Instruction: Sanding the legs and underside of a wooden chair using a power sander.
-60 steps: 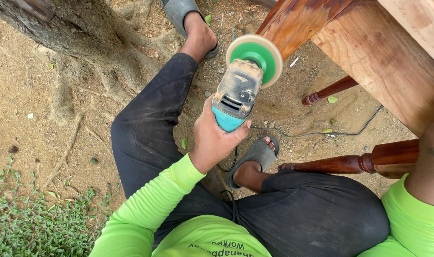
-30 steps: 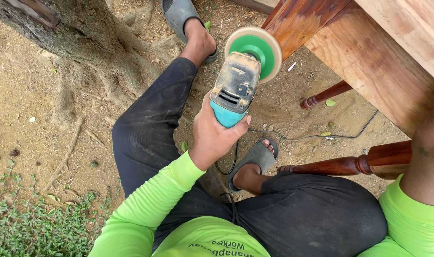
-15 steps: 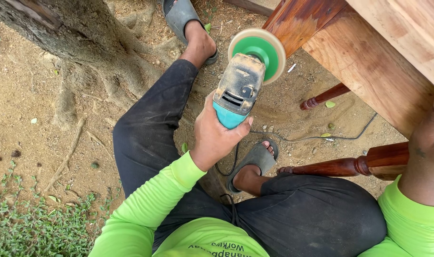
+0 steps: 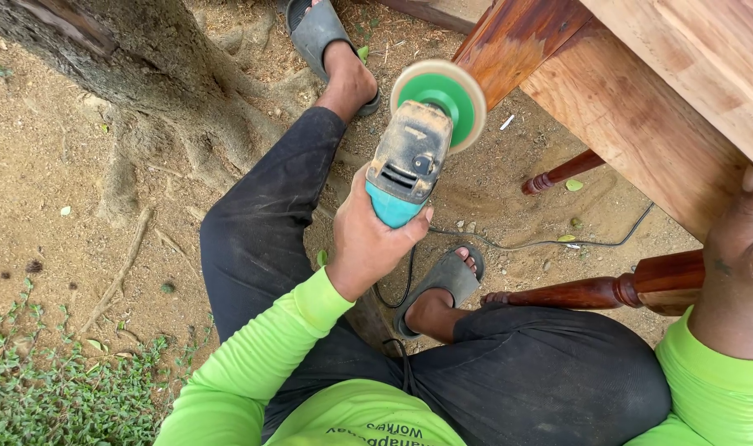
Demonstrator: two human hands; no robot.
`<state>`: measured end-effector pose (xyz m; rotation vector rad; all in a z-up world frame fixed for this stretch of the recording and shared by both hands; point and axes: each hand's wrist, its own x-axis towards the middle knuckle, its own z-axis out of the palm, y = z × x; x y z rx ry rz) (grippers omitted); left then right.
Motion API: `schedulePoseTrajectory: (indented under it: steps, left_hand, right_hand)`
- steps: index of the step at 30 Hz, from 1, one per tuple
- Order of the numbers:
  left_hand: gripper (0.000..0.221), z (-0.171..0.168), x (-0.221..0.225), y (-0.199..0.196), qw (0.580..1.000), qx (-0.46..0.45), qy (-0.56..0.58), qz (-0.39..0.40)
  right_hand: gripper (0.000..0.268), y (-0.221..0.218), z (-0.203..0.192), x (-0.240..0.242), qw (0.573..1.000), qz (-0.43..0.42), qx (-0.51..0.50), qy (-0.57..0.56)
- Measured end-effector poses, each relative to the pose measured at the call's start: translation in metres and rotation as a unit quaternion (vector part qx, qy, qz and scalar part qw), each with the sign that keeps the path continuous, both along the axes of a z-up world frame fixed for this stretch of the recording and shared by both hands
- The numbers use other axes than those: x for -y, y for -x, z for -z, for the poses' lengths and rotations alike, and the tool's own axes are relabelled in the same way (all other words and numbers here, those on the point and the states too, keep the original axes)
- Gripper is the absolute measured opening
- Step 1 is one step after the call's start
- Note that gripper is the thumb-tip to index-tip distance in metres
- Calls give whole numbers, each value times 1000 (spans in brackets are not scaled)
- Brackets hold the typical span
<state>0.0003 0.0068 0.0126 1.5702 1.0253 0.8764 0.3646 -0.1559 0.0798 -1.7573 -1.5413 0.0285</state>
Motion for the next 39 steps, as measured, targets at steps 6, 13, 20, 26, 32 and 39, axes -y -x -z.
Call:
schedulePoseTrajectory:
  steps: [6, 13, 20, 26, 32, 39]
  left_hand:
    - [76, -1, 1, 0, 1000, -16, 13, 7]
    - [76, 4, 0, -4, 1000, -3, -8, -3]
    - [74, -4, -5, -7, 1000, -4, -22, -8]
    - [73, 1, 0, -2, 1000, 18, -20, -2]
    - [71, -10, -7, -5, 1000, 0, -12, -3]
    - [73, -2, 3, 2, 1000, 9, -14, 8]
  right_hand:
    - [33, -123, 94, 72, 992, 41, -117, -12]
    - [38, -41, 34, 34, 980, 143, 134, 20]
    - [31, -47, 34, 22, 998, 19, 60, -20]
    - [35, 60, -46, -18, 966, 59, 250, -28]
    - [34, 61, -44, -11, 964, 59, 259, -21]
    - [26, 67, -42, -4, 949, 111, 292, -30]
